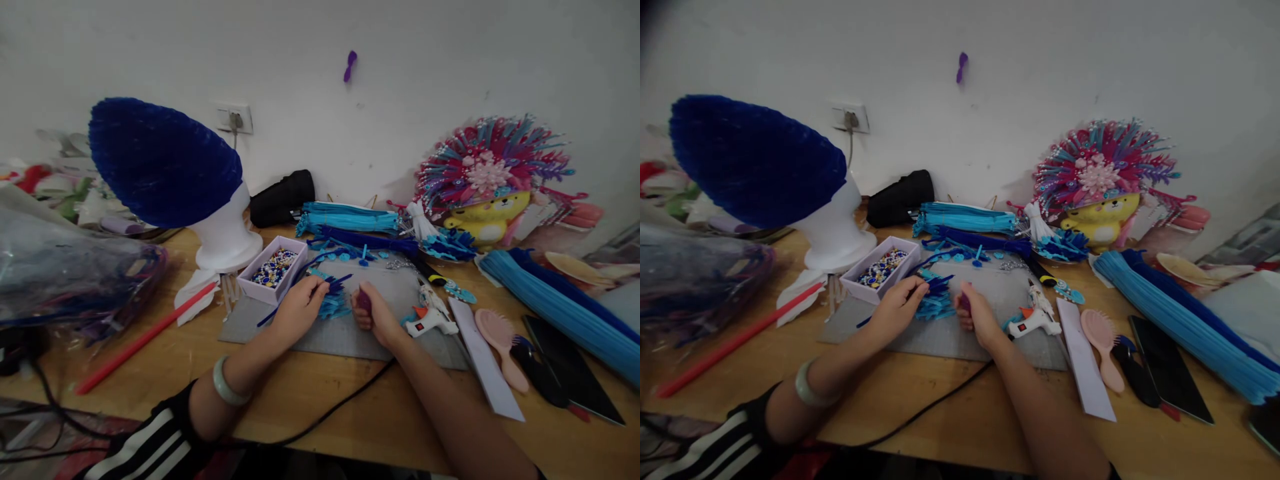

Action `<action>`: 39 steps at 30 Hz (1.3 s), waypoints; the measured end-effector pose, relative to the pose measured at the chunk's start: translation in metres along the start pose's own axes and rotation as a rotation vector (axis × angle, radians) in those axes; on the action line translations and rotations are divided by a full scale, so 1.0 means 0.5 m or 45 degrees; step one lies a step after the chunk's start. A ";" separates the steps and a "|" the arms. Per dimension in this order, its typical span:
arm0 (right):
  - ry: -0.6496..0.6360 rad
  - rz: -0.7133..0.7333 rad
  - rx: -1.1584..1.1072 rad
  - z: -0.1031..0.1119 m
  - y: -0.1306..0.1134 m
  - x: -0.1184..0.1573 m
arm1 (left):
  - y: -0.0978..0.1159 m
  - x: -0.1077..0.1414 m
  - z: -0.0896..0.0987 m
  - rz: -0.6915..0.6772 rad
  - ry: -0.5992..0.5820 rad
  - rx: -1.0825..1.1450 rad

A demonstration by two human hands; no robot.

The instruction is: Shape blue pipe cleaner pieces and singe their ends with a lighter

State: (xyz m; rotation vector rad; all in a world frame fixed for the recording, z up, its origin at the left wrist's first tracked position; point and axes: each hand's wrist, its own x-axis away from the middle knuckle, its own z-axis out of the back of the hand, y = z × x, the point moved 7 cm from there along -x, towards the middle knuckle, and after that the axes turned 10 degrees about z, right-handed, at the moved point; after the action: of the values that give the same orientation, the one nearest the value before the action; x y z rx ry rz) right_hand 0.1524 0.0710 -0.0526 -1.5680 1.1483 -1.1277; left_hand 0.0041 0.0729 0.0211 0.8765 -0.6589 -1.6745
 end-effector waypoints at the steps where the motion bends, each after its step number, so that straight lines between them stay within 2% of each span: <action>1: 0.039 0.060 0.052 -0.007 -0.008 0.003 | 0.001 0.001 -0.001 0.003 0.004 0.016; 5: 0.181 0.275 0.087 -0.034 -0.031 0.018 | 0.009 0.010 -0.013 -0.022 -0.045 0.033; 9: 0.221 0.290 -0.030 -0.045 -0.033 0.025 | 0.012 0.012 -0.023 -0.037 -0.091 0.043; 14: 0.309 0.276 -0.048 -0.030 -0.043 0.027 | 0.007 0.008 -0.025 -0.055 -0.121 0.021; 17: 0.292 0.296 -0.028 -0.022 -0.051 0.023 | 0.001 0.005 -0.009 -0.068 -0.016 -0.003; 20: 0.310 0.284 0.008 -0.007 -0.050 0.018 | 0.004 0.006 0.013 -0.165 0.143 -0.098; 24: 0.297 0.316 0.260 0.004 -0.055 0.014 | 0.017 0.014 0.023 -0.323 0.248 -0.271; 28: 0.230 0.409 0.567 -0.003 -0.067 0.015 | 0.031 0.021 0.010 -0.431 0.206 -0.454; 32: 0.209 0.452 0.630 -0.009 -0.073 0.016 | 0.034 0.022 0.003 -0.441 0.167 -0.558; 39: 0.270 0.470 0.580 -0.006 -0.083 0.019 | 0.024 0.011 0.000 -0.331 0.087 -0.384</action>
State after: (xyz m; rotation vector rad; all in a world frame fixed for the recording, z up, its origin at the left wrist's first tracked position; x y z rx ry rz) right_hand 0.1588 0.0697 -0.0104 -0.8645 1.1580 -1.2144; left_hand 0.0101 0.0646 0.0292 0.8216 -0.2422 -1.9056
